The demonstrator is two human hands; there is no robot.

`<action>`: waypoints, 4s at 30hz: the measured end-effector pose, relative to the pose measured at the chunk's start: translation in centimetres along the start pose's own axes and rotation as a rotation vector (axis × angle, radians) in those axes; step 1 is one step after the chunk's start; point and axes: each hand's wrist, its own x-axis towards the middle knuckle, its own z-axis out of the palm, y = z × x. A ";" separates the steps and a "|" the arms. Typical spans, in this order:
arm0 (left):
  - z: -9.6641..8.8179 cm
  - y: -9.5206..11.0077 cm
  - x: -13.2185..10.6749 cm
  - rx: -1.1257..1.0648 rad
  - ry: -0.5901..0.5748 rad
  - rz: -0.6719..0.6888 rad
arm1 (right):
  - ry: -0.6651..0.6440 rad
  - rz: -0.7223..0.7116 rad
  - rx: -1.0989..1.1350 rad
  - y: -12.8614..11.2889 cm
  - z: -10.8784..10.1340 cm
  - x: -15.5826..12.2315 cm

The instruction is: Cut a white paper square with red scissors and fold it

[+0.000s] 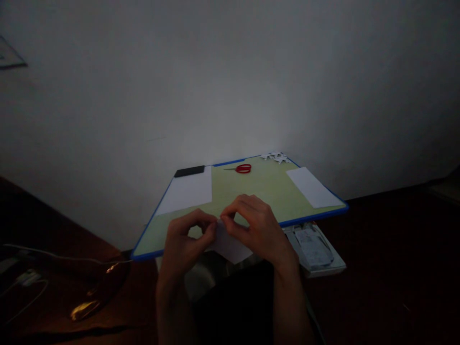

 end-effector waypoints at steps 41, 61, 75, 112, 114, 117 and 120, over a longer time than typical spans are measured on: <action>-0.8 -2.8 0.0 -0.073 0.136 -0.083 | 0.456 0.322 0.219 3.7 0.8 -0.6; -0.7 -3.0 -0.1 -0.306 0.099 -0.123 | 0.433 0.445 0.226 3.0 1.3 0.3; 0.2 -3.7 0.3 -0.376 0.223 -0.164 | 0.265 0.375 0.448 2.2 1.6 0.0; 0.7 -3.8 0.2 -0.294 0.503 -0.131 | 0.290 0.325 0.437 3.0 3.2 -0.1; 0.9 -4.1 0.2 -0.369 0.539 -0.136 | 0.239 0.287 0.364 2.9 3.2 -0.1; 0.9 -4.6 0.2 -0.459 0.533 -0.150 | 0.305 0.263 0.332 2.4 3.2 -0.1; 0.7 -4.9 0.1 -0.489 0.473 -0.150 | 0.436 0.257 0.348 1.7 3.1 0.0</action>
